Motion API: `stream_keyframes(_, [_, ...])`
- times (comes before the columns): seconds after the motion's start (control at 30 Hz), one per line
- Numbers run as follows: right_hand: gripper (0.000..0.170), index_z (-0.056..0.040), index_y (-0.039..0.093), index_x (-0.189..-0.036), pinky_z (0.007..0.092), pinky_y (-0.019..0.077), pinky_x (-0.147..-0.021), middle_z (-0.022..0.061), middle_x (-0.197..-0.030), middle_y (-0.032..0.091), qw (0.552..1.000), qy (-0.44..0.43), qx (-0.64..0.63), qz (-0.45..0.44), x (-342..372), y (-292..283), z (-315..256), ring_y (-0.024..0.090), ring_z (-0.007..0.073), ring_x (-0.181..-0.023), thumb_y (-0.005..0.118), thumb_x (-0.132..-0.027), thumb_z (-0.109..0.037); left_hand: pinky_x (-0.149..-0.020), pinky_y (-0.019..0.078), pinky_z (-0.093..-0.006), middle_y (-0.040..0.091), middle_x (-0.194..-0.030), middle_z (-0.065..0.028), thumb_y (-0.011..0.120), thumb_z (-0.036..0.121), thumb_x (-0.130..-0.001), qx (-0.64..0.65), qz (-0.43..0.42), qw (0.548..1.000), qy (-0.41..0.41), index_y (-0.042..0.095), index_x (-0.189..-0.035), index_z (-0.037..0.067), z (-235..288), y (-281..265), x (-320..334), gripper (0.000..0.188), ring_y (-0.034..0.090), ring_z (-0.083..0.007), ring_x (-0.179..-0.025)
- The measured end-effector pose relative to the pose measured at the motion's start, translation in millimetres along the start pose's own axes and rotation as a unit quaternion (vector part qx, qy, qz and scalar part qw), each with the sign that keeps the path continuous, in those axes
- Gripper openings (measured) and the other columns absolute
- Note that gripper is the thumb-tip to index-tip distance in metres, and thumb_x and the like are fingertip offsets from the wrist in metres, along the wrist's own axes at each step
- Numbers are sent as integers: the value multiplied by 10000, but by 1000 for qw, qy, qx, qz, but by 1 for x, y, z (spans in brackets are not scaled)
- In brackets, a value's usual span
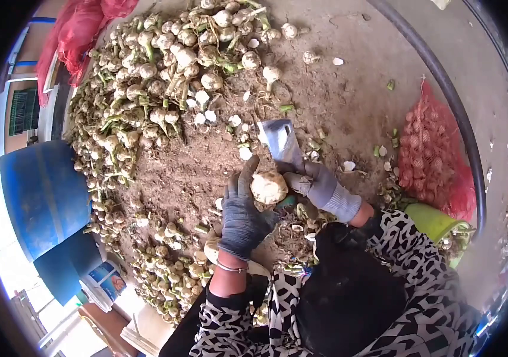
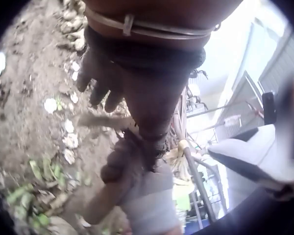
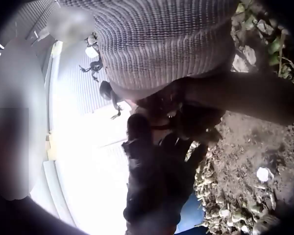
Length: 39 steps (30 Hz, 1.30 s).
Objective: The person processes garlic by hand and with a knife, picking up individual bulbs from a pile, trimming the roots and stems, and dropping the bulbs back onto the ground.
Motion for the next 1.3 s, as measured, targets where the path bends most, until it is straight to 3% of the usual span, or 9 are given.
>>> stream_keyframes(0.07, [237,-66,659,-1140,287,507,-751,49,-920,698,996,-72,60,0,-2,1,-12,617,103,-824,613,-927,-161,-774,534,-327,540,-1111,-99,827,287,-723,4,-9,999,-49,444,-1328,71,-4,-3,9,748,591,-210,-977])
stream_keyframes(0.13, [168,-67,671,-1064,276,499,-691,47,-847,670,969,-215,119,14,-1,10,-25,600,101,-752,615,-921,-134,-809,523,-343,575,-1094,-99,800,261,-758,636,-32,707,-307,512,-1246,84,-22,24,28,594,592,-191,-965])
stream_keyframes(0.5, [197,-108,633,-864,415,517,-665,90,-861,669,823,-177,539,35,-53,-67,27,643,313,-738,577,-893,-295,-641,519,-307,622,-757,-70,673,-6,-719,96,50,994,7,608,-924,45,-31,-58,36,220,625,-193,-699])
stream_keyframes(0.67, [282,-111,675,-961,436,500,-851,166,-1166,612,776,-169,551,257,-144,-164,-58,612,318,-1008,574,-882,-363,-886,495,-451,667,-1047,-207,638,400,-702,-404,-229,728,-504,701,-1059,138,-163,-144,175,448,630,-360,-1018])
stream_keyframes(0.93, [293,-88,668,-1084,374,529,-680,87,-856,709,911,-101,316,244,-220,-190,-47,693,259,-783,664,-863,-279,-806,524,-339,708,-996,-127,710,219,-819,14,2,950,-313,672,-1079,35,-130,-41,68,321,675,-222,-894])
stream_keyframes(1.13, [207,-10,643,-1029,317,535,-767,107,-1015,692,961,-19,-275,19,-93,-77,-41,662,211,-836,647,-875,-149,-986,469,-369,570,-1273,-148,513,547,-936,510,24,848,-142,386,-1414,30,-74,58,-14,715,579,-250,-1138])
stream_keyframes(1.17, [223,-20,641,-1033,317,525,-783,85,-972,688,948,-32,-316,-30,-87,-64,-27,652,197,-821,671,-862,-160,-952,484,-363,576,-1271,-144,555,504,-935,520,-47,794,-313,418,-1390,30,-65,67,-19,671,602,-258,-1101])
stream_keyframes(1.23, [202,-9,634,-1009,298,510,-762,51,-904,668,941,-32,-336,-11,-72,-45,3,636,167,-807,670,-858,-138,-910,496,-343,591,-1241,-103,639,375,-922,23,16,995,100,435,-1372,23,-8,53,-42,607,612,-232,-1062])
stream_keyframes(1.3, [170,-14,633,-989,292,505,-750,30,-878,655,949,-11,-310,-50,-51,-36,-3,628,154,-800,655,-866,-129,-893,500,-330,595,-1229,-85,667,292,-905,316,18,947,-56,442,-1367,26,-11,51,-42,579,608,-212,-1052])
Point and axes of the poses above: each hand's wrist, its own x-axis away from the middle knuckle, its own y-axis out of the palm, z = x × y, the point moved 5 cm from there along -x, towards the middle knuckle
